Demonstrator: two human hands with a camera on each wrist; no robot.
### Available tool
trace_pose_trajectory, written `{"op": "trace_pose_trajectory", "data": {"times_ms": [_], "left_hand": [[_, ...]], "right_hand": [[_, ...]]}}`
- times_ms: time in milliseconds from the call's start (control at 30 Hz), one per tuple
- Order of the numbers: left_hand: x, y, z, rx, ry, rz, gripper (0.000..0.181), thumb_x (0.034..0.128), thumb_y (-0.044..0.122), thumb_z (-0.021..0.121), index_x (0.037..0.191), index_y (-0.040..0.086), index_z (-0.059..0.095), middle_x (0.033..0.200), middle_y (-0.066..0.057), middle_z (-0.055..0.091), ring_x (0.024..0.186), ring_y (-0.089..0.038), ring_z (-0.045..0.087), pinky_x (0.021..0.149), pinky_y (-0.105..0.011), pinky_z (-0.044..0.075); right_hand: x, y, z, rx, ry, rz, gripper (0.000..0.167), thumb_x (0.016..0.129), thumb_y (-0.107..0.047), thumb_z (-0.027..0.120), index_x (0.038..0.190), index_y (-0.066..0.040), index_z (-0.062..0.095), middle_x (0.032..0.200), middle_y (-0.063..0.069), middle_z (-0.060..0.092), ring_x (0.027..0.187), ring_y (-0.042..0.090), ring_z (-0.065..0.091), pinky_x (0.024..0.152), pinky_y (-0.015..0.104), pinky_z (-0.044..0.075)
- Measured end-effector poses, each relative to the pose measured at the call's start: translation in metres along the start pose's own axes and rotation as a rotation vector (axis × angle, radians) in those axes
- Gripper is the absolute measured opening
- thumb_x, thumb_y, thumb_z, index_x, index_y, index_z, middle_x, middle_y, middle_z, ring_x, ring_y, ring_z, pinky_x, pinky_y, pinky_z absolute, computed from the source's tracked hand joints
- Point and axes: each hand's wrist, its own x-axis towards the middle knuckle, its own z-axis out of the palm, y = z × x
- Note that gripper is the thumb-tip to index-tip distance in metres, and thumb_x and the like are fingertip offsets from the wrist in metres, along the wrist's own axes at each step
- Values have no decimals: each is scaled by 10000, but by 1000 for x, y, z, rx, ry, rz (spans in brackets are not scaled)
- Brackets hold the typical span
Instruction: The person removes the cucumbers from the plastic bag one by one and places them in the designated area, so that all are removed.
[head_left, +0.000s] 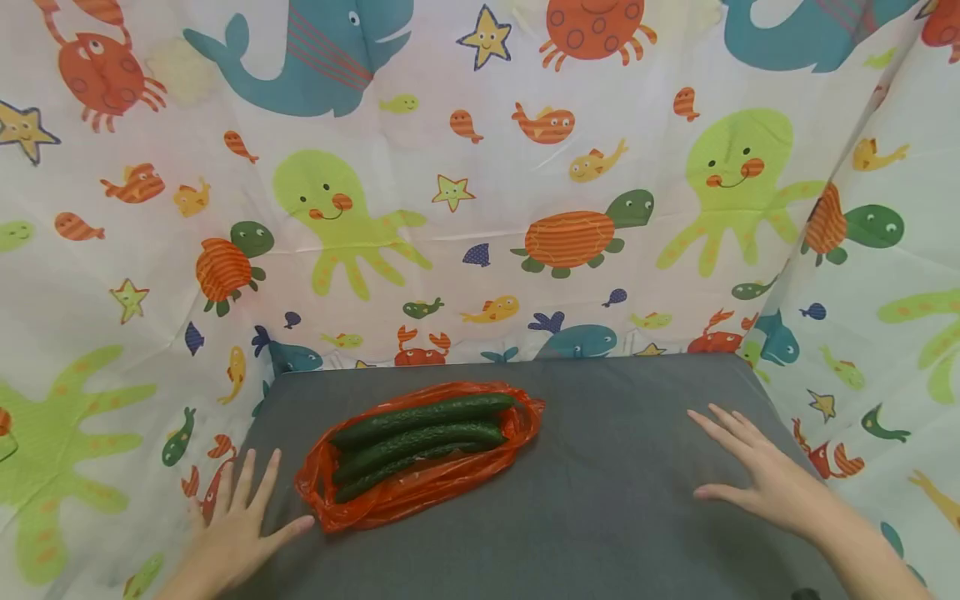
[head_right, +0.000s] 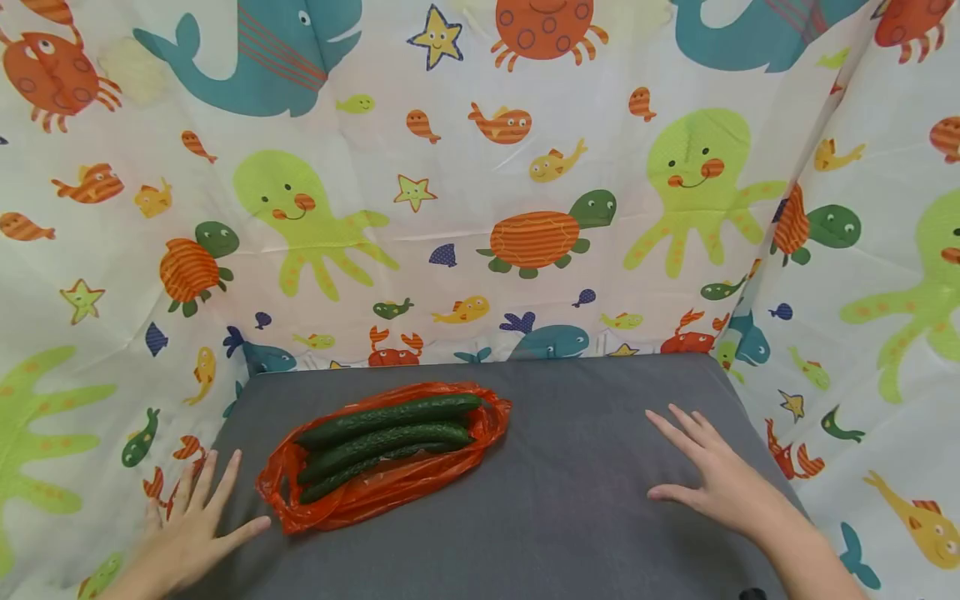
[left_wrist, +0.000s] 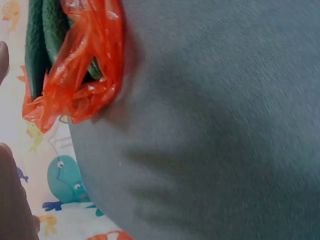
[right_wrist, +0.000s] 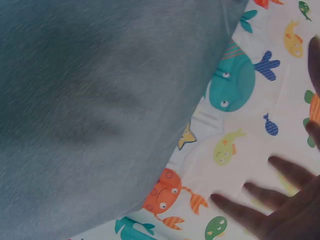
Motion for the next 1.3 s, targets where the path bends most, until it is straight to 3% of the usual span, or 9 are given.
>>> {"op": "trace_pose_trajectory", "data": {"times_ms": [167,267,333,567,733,867,1033,1100,1300], "left_hand": [[7,4,-2,-103,-76,-17,1070,901,762,493,1619,257,-121,1664,-255,-115,1444,-635,-92,945,-891,-70],[14,4,-3,-165,-126,-33,1043,929,735,475,1609,257,-155,1657,-272,-115,1436,-649,-79,959,-892,-14],[18,2,-4,-213,-152,-37,1016,955,704,458,1594,259,-194,1648,-289,-123,1426,-661,-87,958,-895,19],[23,2,-5,-461,-168,2,962,1014,573,480,1601,188,-178,1650,-293,-107,1459,-610,-106,1059,-824,-1],[28,9,-11,-576,-213,-64,924,1009,640,419,1575,293,-224,1674,-192,-148,1505,-538,-40,1091,-802,78],[31,14,-14,-585,-239,-136,918,984,701,394,1569,347,-219,1678,-218,-66,1500,-539,93,1080,-788,200],[34,18,-13,-584,-216,-166,936,964,718,424,1607,326,-132,1668,-260,88,1446,-525,301,1022,-749,344],[34,20,-12,-593,-200,-157,948,959,706,459,1619,310,-96,1660,-262,135,1424,-514,357,1004,-717,393],[38,26,-7,-598,-193,-124,997,938,691,527,1638,254,-33,1635,-281,208,1390,-516,411,977,-625,489]], "right_hand": [[6,-10,5,-94,103,-113,964,731,-559,831,1555,-316,393,1531,82,472,1363,241,468,927,598,508],[12,-15,7,-122,139,-147,955,723,-529,853,1544,-313,415,1507,19,504,1342,49,453,911,525,542],[16,-17,9,-115,140,-166,956,725,-489,869,1545,-299,415,1508,14,503,1338,0,438,906,511,550],[30,-26,14,-66,132,-190,972,727,-439,887,1555,-286,401,1522,43,491,1325,103,499,898,496,570],[42,-31,21,35,147,-244,988,714,-325,918,1555,-256,404,1523,73,483,1328,36,474,808,379,613],[52,-37,28,106,140,-276,993,713,-261,920,1558,-225,401,1522,121,477,1345,8,440,778,338,616],[61,-44,36,146,135,-290,1002,700,-185,926,1555,-204,406,1516,134,484,1325,227,509,774,363,618],[65,-46,39,162,132,-295,1001,699,-175,925,1555,-202,407,1517,137,483,1307,304,519,775,373,618],[76,-51,49,203,134,-324,990,704,-188,925,1551,-201,413,1520,120,487,1325,279,516,786,375,617]]}}
